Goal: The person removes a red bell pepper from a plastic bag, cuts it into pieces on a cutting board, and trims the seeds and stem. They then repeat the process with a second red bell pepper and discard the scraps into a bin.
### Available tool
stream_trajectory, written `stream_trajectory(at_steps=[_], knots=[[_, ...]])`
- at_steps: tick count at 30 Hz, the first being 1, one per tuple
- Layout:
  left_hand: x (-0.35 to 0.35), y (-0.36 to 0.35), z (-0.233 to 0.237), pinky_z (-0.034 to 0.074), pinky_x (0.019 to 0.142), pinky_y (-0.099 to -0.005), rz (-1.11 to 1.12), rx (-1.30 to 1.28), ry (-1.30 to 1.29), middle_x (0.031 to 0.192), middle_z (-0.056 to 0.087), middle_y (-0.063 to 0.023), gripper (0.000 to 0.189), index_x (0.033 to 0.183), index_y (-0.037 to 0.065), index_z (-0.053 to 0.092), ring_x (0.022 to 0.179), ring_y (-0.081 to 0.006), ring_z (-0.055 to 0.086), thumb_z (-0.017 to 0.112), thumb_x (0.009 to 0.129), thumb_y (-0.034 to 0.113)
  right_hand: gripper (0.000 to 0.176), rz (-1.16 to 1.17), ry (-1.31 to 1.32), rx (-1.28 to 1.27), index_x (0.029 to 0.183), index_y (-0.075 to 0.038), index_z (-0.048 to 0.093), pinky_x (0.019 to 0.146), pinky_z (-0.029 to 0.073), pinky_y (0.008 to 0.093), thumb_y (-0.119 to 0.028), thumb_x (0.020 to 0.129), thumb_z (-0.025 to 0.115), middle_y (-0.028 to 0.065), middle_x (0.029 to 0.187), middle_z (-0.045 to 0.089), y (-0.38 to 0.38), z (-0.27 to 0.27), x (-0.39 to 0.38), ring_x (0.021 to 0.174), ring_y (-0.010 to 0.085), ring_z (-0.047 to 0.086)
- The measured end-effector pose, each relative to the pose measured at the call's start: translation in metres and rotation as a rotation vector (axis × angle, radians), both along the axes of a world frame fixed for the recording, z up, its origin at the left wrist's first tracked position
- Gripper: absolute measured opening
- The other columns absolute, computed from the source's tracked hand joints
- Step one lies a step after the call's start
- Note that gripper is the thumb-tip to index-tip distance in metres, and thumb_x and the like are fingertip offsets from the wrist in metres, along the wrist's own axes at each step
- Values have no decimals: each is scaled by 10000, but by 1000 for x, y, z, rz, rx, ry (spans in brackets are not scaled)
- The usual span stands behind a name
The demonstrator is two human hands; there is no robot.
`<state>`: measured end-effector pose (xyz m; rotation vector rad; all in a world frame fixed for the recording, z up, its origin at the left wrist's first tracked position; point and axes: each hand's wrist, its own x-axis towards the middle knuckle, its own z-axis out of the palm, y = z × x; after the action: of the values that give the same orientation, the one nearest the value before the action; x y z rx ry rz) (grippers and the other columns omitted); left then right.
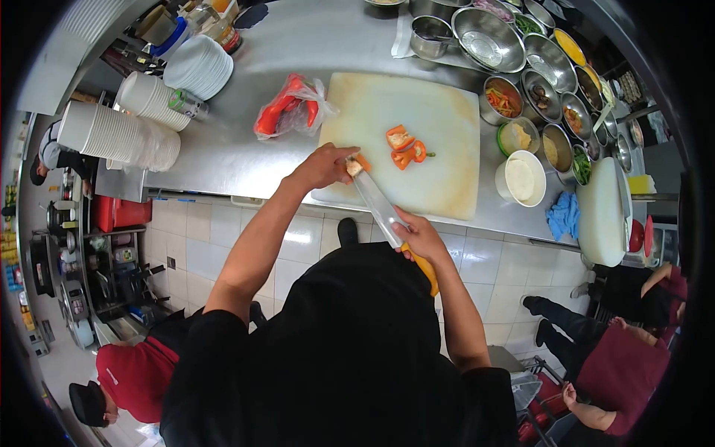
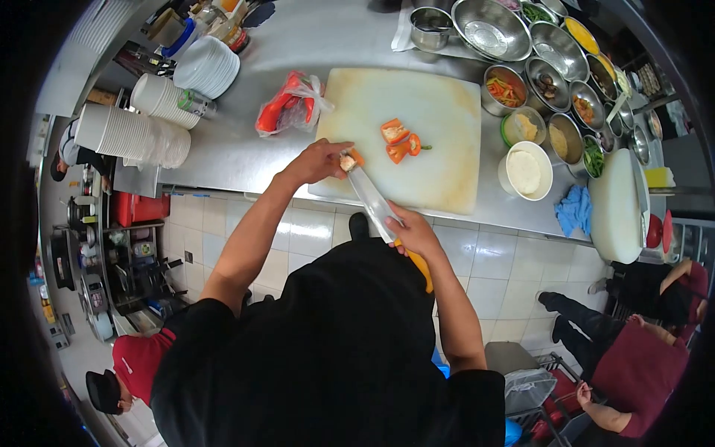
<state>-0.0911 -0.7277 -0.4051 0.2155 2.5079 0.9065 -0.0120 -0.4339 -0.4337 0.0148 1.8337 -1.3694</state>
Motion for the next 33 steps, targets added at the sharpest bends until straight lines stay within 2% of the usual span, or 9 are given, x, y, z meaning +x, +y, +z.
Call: stream_trajectory(at_steps=[3, 5, 8, 12, 15, 18, 22, 31, 33], knots=[[14, -2, 2, 518, 806, -332, 186, -27, 170, 963, 605, -122, 685, 1360, 151, 564, 854, -211, 614, 832, 729, 150, 558, -99, -118, -129, 1490, -169, 403, 395, 429, 260, -257, 978, 606, 65, 696, 614, 26, 6, 6, 461, 116, 544], [21, -2, -17, 540, 732, -329, 539, 173, 45, 899, 657, -121, 633, 1320, 81, 571, 764, -194, 644, 830, 756, 208, 535, -206, -225, -231, 1476, -204, 432, 383, 421, 272, -259, 973, 606, 80, 677, 598, 46, -4, 13, 449, 134, 537], [25, 22, -28, 557, 709, -344, 663, 29, 54, 857, 709, -137, 607, 1229, 28, 600, 772, -225, 696, 841, 730, 275, 537, -327, -397, -367, 1463, -184, 450, 369, 405, 266, -266, 961, 625, 71, 690, 585, 65, -11, 24, 464, 144, 548], [23, 35, -44, 547, 674, -319, 810, 195, 176, 875, 691, -127, 433, 1142, 19, 647, 702, -209, 669, 793, 766, 175, 531, -391, -512, -426, 1450, -161, 463, 363, 391, 257, -273, 958, 629, 60, 688, 568, 69, -10, 33, 474, 152, 556], [28, 46, -39, 529, 647, -288, 737, 326, 597, 863, 666, -114, 307, 1119, 28, 675, 695, -176, 650, 725, 816, 40, 563, -325, -464, -421, 1455, -143, 453, 359, 386, 266, -247, 941, 655, 43, 678, 555, 66, -3, 34, 461, 164, 555], [35, 48, -55, 509, 629, -297, 444, 178, 817, 815, 616, -94, 268, 1069, 56, 711, 687, -200, 618, 690, 815, -25, 556, -275, -422, -419, 1454, -153, 458, 361, 384, 264, -256, 944, 653, 49, 653, 567, 68, 0, 34, 460, 154, 558], [30, 53, -56, 484, 606, -303, 429, 148, 1033, 756, 552, -79, 309, 1109, 86, 720, 642, -201, 562, 680, 823, -24, 570, -311, -394, -330, 1462, -159, 446, 367, 391, 265, -267, 944, 655, 62, 621, 577, 68, 9, 36, 450, 148, 552], [-81, 24, -27, 511, 654, -323, 661, 149, 532, 707, 651, -106, 531, 1320, 8, 562, 629, -206, 598, 712, 839, 175, 546, -218, -288, -278, 1482, -164, 417, 400, 427, 249, -226, 975, 611, 57, 669, 608, 68, 12, 33, 456, 106, 537], [-104, 21, -28, 538, 768, -399, 592, -129, 577, 1021, 667, -236, 540, 1318, 21, 567, 848, -263, 673, 691, 805, 136, 552, -160, -214, -176, 1487, -187, 411, 408, 428, 238, -224, 973, 609, 43, 673, 605, 57, 21, 28, 455, 86, 524]])
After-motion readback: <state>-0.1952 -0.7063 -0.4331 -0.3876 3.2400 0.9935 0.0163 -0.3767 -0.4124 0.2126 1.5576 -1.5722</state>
